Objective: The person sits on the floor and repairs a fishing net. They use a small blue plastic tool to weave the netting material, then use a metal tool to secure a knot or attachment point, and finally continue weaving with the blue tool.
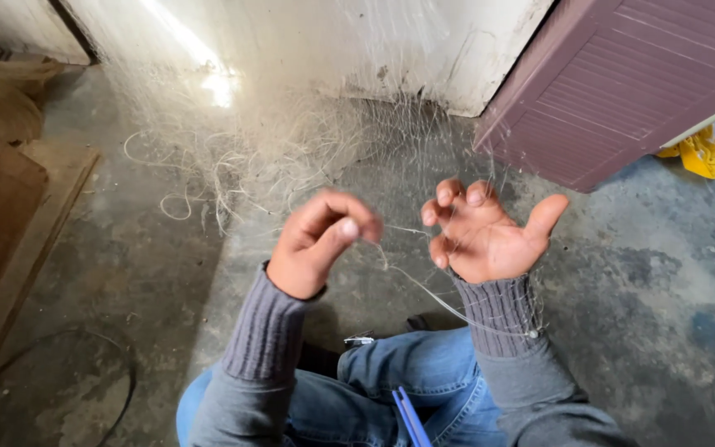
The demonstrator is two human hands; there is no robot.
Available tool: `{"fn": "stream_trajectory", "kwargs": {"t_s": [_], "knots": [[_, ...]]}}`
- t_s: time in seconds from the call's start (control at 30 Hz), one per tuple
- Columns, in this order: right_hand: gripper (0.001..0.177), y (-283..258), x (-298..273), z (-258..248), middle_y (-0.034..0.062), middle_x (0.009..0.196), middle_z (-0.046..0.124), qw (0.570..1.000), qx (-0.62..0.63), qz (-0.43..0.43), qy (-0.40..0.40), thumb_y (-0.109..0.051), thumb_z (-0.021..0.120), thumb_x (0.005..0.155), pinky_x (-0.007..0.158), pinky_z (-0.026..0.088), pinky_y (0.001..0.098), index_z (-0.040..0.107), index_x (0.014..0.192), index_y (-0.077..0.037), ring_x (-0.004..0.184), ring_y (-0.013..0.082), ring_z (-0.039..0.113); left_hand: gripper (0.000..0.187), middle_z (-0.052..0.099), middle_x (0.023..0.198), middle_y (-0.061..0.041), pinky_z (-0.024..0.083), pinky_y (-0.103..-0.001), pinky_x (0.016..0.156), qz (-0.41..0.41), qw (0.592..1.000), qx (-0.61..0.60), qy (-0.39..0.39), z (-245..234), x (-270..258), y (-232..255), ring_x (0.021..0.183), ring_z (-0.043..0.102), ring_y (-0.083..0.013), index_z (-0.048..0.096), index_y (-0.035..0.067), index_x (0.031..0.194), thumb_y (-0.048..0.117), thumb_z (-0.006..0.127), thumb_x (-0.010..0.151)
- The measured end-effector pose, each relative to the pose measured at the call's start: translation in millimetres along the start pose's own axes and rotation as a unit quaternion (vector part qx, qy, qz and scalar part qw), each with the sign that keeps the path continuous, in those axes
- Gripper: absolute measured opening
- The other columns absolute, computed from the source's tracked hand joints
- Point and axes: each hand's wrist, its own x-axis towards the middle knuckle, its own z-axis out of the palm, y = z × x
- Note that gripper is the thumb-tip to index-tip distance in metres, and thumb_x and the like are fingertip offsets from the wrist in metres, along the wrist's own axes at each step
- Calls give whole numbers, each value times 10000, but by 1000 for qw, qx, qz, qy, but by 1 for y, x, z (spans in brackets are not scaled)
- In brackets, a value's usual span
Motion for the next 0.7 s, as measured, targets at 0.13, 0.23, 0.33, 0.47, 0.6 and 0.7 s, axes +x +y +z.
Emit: {"fn": "stream_trajectory", "kwargs": {"t_s": [0.13, 0.23, 0.33, 0.47, 0.6, 0.7], "knots": [[877, 20, -1, -8, 192, 1333, 396, 1000, 5, 19, 11, -798, 387, 873, 848, 551, 539, 496, 1326, -54, 1299, 406, 417, 599, 548, 1416, -196, 512, -461, 1046, 7, 990, -123, 64, 14, 1, -36, 1324, 515, -317, 387, 10, 1495, 235, 647, 1004], [891, 28, -3, -17, 183, 1244, 377, 999, 3, 40, -5, -818, 350, 868, 844, 534, 537, 464, 1317, -57, 1244, 411, 409, 666, 680, 1036, -147, 563, -406, 957, 10, 974, -221, 45, 16, -8, -51, 1070, 668, -235, 366, -17, 1523, 160, 699, 974], [823, 30, 0, -20, 165, 1202, 397, 999, -8, 38, 4, -786, 340, 899, 823, 515, 536, 472, 1291, -76, 1200, 390, 427, 341, 561, 688, -99, 599, -392, 726, 4, 961, -263, 88, 4, -23, -71, 746, 675, -263, 607, -153, 1195, 34, 700, 926], [701, 36, -3, -26, 129, 1214, 402, 999, 11, 8, 47, -711, 396, 959, 952, 457, 545, 515, 1282, -100, 1178, 342, 396, 179, 488, 556, -96, 580, -430, 598, 37, 931, -334, 141, -9, -25, -69, 509, 527, -180, 621, -136, 964, 17, 671, 885], [619, 33, -14, -39, 116, 1273, 388, 997, 14, -12, 78, -661, 462, 965, 1019, 438, 544, 533, 1273, -128, 1219, 335, 373, 171, 465, 517, -102, 550, -412, 531, 38, 932, -327, 151, -16, -25, -77, 453, 452, -158, 604, -143, 974, 2, 648, 895], [593, 29, -16, -38, 118, 1366, 363, 995, 39, -23, 88, -632, 491, 962, 1074, 425, 575, 539, 1277, -131, 1367, 369, 321, 166, 451, 509, -96, 530, -386, 501, 25, 940, -300, 160, -14, -28, -84, 429, 431, -151, 610, -140, 1003, -14, 649, 903]]}}
